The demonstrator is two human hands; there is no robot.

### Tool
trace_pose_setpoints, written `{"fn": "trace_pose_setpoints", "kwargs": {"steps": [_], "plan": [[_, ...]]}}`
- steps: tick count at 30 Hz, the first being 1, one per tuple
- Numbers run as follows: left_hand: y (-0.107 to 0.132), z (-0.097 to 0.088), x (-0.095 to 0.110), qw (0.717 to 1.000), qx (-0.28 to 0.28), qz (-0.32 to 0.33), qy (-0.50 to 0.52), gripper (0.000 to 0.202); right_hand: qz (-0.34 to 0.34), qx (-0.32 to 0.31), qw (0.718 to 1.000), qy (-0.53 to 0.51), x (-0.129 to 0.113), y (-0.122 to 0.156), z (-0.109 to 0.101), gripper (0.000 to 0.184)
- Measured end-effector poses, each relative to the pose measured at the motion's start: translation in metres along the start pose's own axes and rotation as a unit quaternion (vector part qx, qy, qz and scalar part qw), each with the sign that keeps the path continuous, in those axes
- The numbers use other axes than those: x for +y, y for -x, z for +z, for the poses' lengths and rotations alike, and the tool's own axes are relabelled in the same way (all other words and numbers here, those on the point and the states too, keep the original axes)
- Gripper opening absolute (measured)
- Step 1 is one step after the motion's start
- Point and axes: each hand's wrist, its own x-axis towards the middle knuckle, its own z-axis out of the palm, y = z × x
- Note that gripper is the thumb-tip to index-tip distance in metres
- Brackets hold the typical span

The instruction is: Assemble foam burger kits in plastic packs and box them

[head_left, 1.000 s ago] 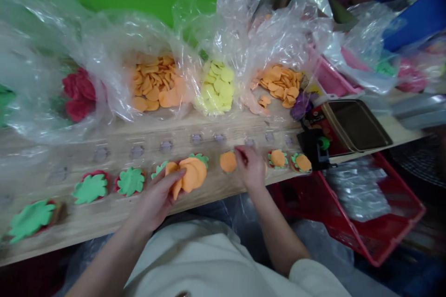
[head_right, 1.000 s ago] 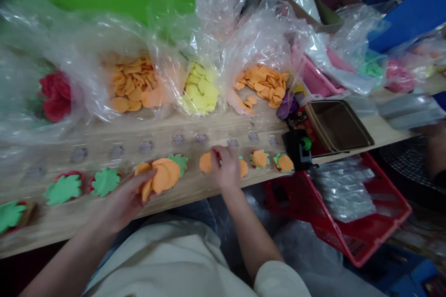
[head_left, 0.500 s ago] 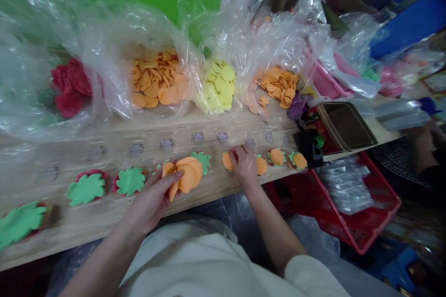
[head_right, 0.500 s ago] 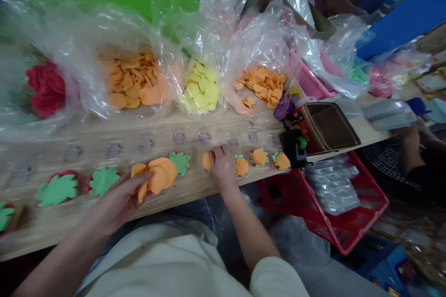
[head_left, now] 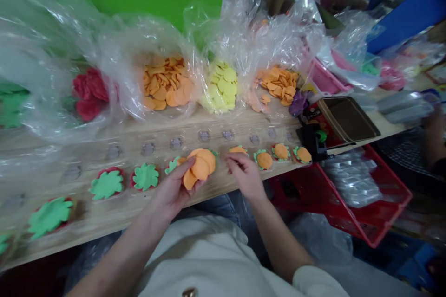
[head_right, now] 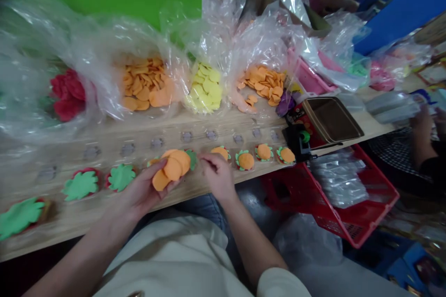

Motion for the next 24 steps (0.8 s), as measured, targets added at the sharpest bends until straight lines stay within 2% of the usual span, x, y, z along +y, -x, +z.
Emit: {"fn": "trace_pose_setpoints", "kwargs": {"steps": [2, 4, 7, 10, 14, 16, 18, 21, 24], "plan": [[0.0, 0.002, -0.002, 0.999, -0.009, 0.036, 0.009, 0.016, -0.082, -0.019, 0.993, 0.087, -0.012, 0.004, 0.022, 0.03], [0.003, 0.002, -0.001, 0.996, -0.017, 0.079, 0.032, 0.013, -0.168, -0.012, 0.968, 0.187, -0.019, 0.008, 0.041, 0.037], [0.007, -0.003, 0.002, 0.99, -0.03, 0.11, 0.084, 0.01, -0.235, 0.004, 0.941, 0.244, -0.02, 0.015, 0.062, 0.032], [0.008, -0.012, 0.006, 0.987, -0.044, 0.1, 0.12, 0.012, -0.232, -0.007, 0.954, 0.189, -0.02, 0.02, 0.074, 0.019], [0.017, -0.038, 0.016, 0.979, -0.024, 0.128, 0.158, 0.011, -0.157, -0.115, 0.98, 0.041, -0.038, 0.022, 0.087, 0.013], [0.034, -0.065, 0.026, 0.971, -0.003, 0.165, 0.171, 0.012, -0.12, -0.209, 0.97, -0.026, -0.057, 0.021, 0.103, 0.015], [0.062, -0.106, 0.033, 0.956, 0.017, 0.232, 0.18, 0.018, -0.113, -0.324, 0.937, -0.069, -0.082, 0.022, 0.133, 0.017], [0.122, -0.177, 0.026, 0.933, 0.055, 0.31, 0.174, 0.029, -0.19, -0.461, 0.862, -0.09, -0.121, 0.043, 0.199, 0.018], [0.182, -0.243, -0.001, 0.913, 0.159, 0.328, 0.181, 0.026, -0.29, -0.56, 0.773, -0.065, -0.143, 0.086, 0.272, 0.014]]}}
